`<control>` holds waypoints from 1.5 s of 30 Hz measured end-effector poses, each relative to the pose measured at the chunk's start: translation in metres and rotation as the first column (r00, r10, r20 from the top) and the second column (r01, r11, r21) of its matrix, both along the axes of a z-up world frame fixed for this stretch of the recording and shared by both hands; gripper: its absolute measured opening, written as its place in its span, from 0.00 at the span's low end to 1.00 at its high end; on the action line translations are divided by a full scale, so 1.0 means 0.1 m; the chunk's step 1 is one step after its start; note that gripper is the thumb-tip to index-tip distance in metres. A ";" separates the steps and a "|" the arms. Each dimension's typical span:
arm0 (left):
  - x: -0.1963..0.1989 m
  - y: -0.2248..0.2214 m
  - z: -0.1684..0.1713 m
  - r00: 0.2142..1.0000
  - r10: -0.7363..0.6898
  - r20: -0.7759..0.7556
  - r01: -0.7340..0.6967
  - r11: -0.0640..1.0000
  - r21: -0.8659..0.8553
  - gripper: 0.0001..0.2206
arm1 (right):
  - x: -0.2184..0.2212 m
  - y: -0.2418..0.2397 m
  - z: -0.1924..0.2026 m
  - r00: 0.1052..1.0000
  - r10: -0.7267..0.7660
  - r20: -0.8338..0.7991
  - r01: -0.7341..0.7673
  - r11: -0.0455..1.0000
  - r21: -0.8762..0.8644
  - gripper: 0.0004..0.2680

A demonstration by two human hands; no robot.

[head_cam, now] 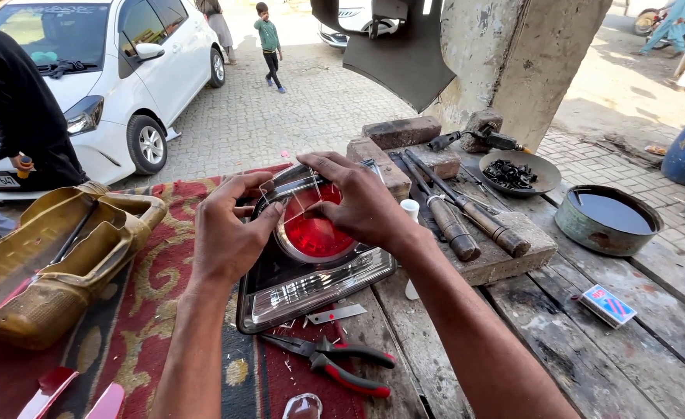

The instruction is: Repairing a car tail light by fitting and adjusting a clear plastic lens onto the assembly at a workbench.

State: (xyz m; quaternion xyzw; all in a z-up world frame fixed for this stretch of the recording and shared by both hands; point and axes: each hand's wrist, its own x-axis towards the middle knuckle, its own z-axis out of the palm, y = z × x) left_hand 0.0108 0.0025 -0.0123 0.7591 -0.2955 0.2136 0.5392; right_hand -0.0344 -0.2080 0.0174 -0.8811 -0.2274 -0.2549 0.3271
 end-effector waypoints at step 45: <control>0.21 0.42 -0.45 0.904 0.055 -0.423 -0.201 0.930 -0.309 0.20 | -0.09 -0.36 0.03 0.986 -0.164 0.004 0.159 0.960 0.231 0.29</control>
